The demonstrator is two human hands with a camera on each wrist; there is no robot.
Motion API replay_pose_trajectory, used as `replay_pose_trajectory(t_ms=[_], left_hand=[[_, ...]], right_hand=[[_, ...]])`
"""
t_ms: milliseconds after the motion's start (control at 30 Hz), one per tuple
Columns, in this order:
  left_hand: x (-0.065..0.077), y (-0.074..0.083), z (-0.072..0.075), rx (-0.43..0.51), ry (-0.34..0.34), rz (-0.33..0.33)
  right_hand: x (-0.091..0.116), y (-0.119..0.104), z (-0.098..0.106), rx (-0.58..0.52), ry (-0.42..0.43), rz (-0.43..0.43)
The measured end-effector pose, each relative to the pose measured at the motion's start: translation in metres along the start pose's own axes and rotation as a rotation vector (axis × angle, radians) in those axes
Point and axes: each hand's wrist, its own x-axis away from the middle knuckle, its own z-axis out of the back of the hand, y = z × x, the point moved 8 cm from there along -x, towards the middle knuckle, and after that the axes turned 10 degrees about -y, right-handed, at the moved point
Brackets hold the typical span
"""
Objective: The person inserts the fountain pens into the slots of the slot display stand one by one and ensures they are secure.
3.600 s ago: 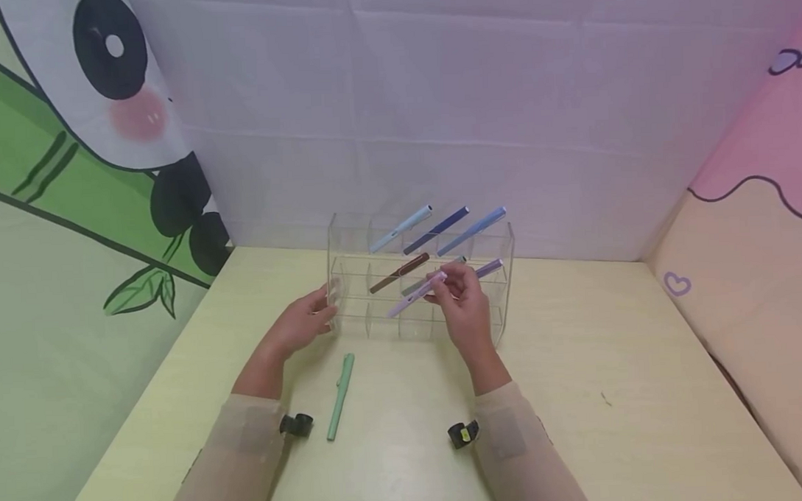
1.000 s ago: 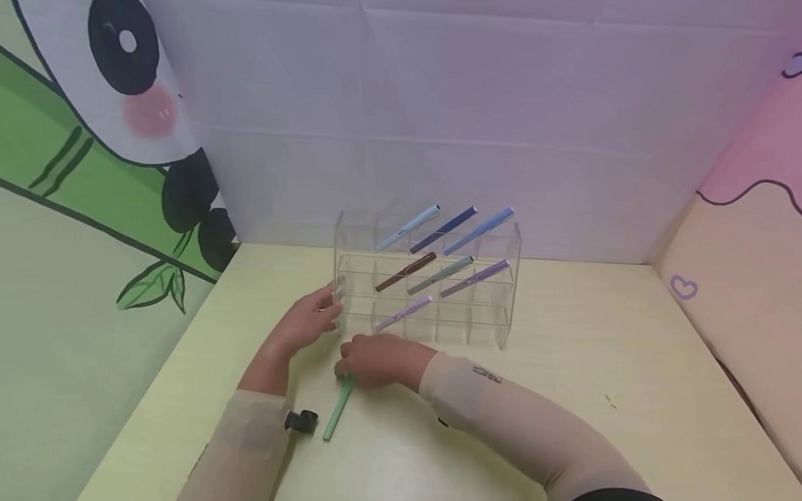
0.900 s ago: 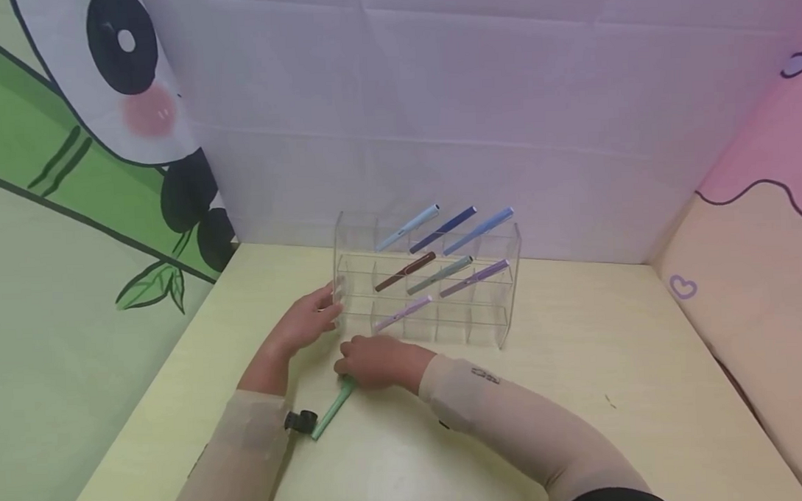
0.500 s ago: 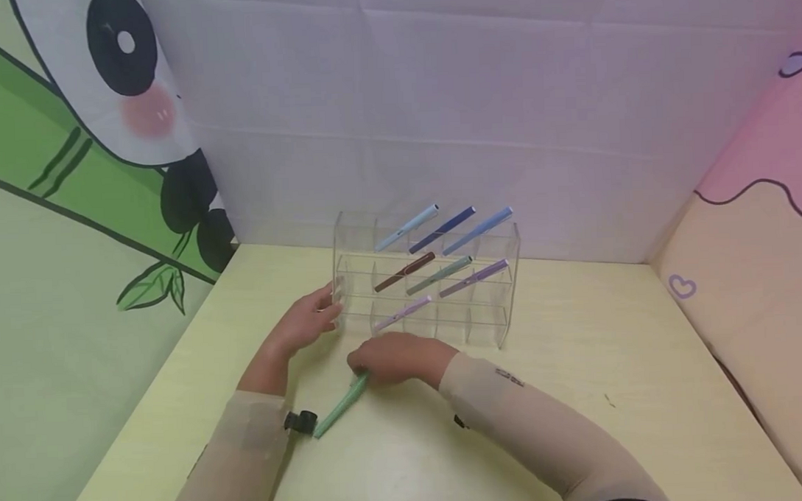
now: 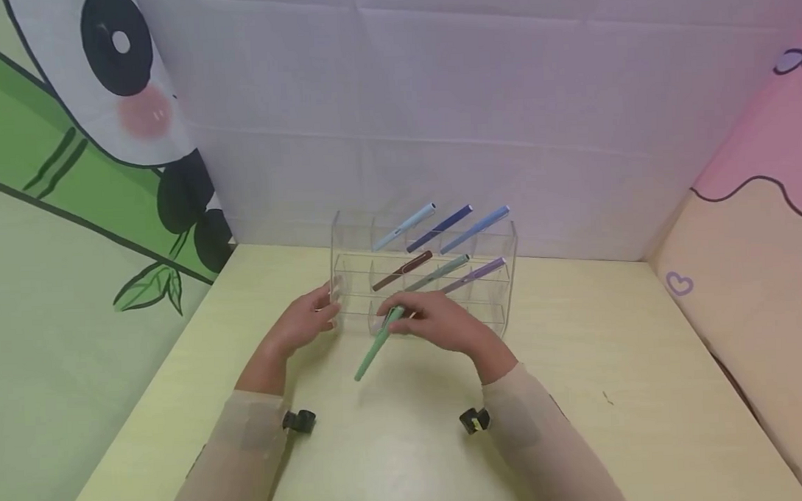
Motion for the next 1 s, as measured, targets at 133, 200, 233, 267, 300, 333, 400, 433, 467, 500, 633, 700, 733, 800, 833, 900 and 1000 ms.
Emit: replay_pose_trajectory(t_ms=[133, 200, 233, 267, 300, 333, 400, 433, 467, 500, 633, 700, 733, 800, 833, 900, 1000], left_hand=[[-0.003, 0.001, 0.0, 0.007, 0.005, 0.004], [-0.004, 0.002, 0.0, 0.015, 0.008, 0.006], [-0.004, 0.002, 0.0, 0.015, 0.006, 0.007], [-0.005, 0.003, -0.001, 0.017, 0.006, 0.007], [-0.005, 0.003, -0.001, 0.019, 0.007, 0.009], [-0.005, 0.004, -0.001, 0.022, 0.008, 0.008], [-0.006, 0.004, -0.002, 0.022, 0.008, 0.008], [-0.006, 0.005, -0.002, 0.021, 0.01, 0.009], [-0.006, 0.004, -0.002, 0.022, 0.013, 0.012], [-0.007, 0.004, -0.002, 0.019, 0.014, 0.011], [-0.008, 0.005, -0.002, 0.01, 0.022, 0.016], [-0.009, 0.005, -0.003, 0.002, 0.024, 0.02], [-0.009, 0.005, -0.003, 0.0, 0.027, 0.021], [-0.011, 0.006, -0.003, -0.002, 0.033, 0.023], [-0.011, 0.006, -0.004, -0.008, 0.035, 0.023], [-0.012, 0.007, -0.005, -0.012, 0.038, 0.02], [-0.013, 0.008, -0.006, -0.013, 0.041, 0.026]], right_hand=[[0.021, 0.014, 0.03, -0.223, 0.209, 0.065], [0.031, 0.024, 0.041, -0.326, 0.297, 0.095], [0.035, 0.028, 0.046, -0.363, 0.34, 0.106], [0.04, 0.033, 0.051, -0.393, 0.382, 0.113], [0.044, 0.037, 0.055, -0.414, 0.422, 0.119], [0.047, 0.041, 0.058, -0.432, 0.459, 0.124], [0.054, 0.048, 0.065, -0.447, 0.531, 0.127], [0.057, 0.051, 0.068, -0.451, 0.56, 0.128], [0.059, 0.054, 0.07, -0.454, 0.585, 0.126], [0.061, 0.056, 0.072, -0.457, 0.605, 0.125], [0.065, 0.063, 0.078, -0.447, 0.658, 0.113], [0.066, 0.064, 0.081, -0.427, 0.682, 0.123], [0.066, 0.065, 0.083, -0.416, 0.699, 0.132], [0.067, 0.064, 0.085, -0.395, 0.724, 0.163], [0.067, 0.064, 0.085, -0.384, 0.737, 0.178], [0.067, 0.064, 0.086, -0.367, 0.761, 0.2], [0.066, 0.068, 0.085, -0.359, 0.792, 0.211]])
